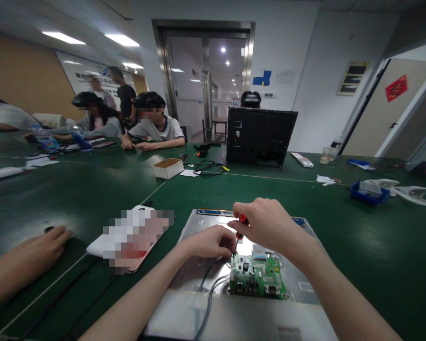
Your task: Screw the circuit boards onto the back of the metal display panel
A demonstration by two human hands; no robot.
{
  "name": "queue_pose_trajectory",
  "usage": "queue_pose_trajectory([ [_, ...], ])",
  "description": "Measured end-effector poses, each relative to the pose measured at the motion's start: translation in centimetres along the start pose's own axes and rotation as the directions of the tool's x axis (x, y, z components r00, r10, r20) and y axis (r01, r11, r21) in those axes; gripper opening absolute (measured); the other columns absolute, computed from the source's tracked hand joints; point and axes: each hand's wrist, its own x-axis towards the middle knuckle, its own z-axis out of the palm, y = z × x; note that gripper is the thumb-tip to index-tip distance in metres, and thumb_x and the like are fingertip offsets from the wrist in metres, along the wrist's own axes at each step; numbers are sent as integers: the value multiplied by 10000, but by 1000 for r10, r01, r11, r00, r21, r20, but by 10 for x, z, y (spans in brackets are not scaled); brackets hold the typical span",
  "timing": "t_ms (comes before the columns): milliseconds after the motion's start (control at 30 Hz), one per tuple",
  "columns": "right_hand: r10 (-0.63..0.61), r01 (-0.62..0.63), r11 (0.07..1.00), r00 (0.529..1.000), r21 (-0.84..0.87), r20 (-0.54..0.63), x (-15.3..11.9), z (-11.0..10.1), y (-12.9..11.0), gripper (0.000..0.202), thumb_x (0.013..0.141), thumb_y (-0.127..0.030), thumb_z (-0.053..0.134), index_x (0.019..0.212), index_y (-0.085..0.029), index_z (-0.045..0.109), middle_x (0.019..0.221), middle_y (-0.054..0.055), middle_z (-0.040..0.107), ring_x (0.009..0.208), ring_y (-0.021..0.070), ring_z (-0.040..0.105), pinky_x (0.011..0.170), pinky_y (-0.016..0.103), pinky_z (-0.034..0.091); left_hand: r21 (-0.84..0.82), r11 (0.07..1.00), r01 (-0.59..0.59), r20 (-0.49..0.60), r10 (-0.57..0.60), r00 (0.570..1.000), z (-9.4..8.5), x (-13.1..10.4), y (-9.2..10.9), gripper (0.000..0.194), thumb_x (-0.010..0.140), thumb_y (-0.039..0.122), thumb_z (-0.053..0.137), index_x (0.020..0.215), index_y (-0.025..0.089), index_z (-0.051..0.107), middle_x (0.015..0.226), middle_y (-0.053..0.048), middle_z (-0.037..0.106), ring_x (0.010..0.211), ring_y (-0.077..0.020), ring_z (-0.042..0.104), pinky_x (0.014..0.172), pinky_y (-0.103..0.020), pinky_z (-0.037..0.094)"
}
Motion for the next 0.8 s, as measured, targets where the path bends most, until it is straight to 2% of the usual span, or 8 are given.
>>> queue_pose_trajectory([
  [67,-20,20,999,1000,45,6,-1,-1,0,106,886,-310,652,954,-229,646,781,20,729,654,156,614,525,279,199,-7,1000,7,6,-7,1000,0,0,0,101,657,101,639,736,157,665,630,36,578,590,-123,520,578,-220,387],
  [133,-57,55,993,998,102,16,-3,-2,0,195,818,-251,703,993,-223,622,824,8,743,675,151,621,529,267,220,-14,1000,15,11,-15,1000,0,0,0,110,657,98,639,745,158,665,632,37,586,591,-126,528,587,-224,395],
  [233,-72,69,992,997,108,25,-4,-4,0,213,845,-362,721,982,-228,628,818,10,743,675,156,624,539,267,235,-3,1000,18,23,-18,1000,-1,-1,3,129,661,92,629,759,166,667,674,30,620,628,-139,556,612,-231,420],
  [333,-23,23,999,1000,37,7,-2,-3,-1,249,942,-483,609,924,-240,661,768,26,726,655,164,619,537,277,223,34,999,34,18,-35,999,-2,-1,6,125,673,103,626,767,174,668,696,29,627,644,-139,558,610,-226,428],
  [433,-14,14,1000,1000,18,9,-1,-2,0,202,954,-413,580,939,-229,663,767,35,721,656,165,617,530,281,215,34,999,37,9,-38,999,-1,-1,5,87,675,119,637,746,164,661,659,31,599,616,-130,538,579,-216,409],
  [567,-68,64,992,997,110,27,-4,-4,2,225,842,-280,666,1043,-189,623,828,39,737,685,166,630,534,274,242,-13,1000,9,9,-8,1000,1,0,2,111,655,110,640,752,162,657,665,29,613,612,-131,541,579,-219,406],
  [733,-34,35,998,999,53,-10,-3,-2,1,289,926,-509,600,944,-230,675,749,33,712,664,179,627,533,287,195,-10,1000,8,19,-8,1000,0,0,3,105,669,122,643,760,172,649,687,30,615,634,-136,550,592,-221,418],
  [800,-17,18,999,1000,27,-10,-2,-1,0,315,968,-503,538,883,-233,676,730,36,703,654,176,620,531,294,180,13,1000,24,14,-24,1000,-1,0,5,93,676,137,656,763,169,651,697,27,614,636,-135,549,587,-219,416],
])
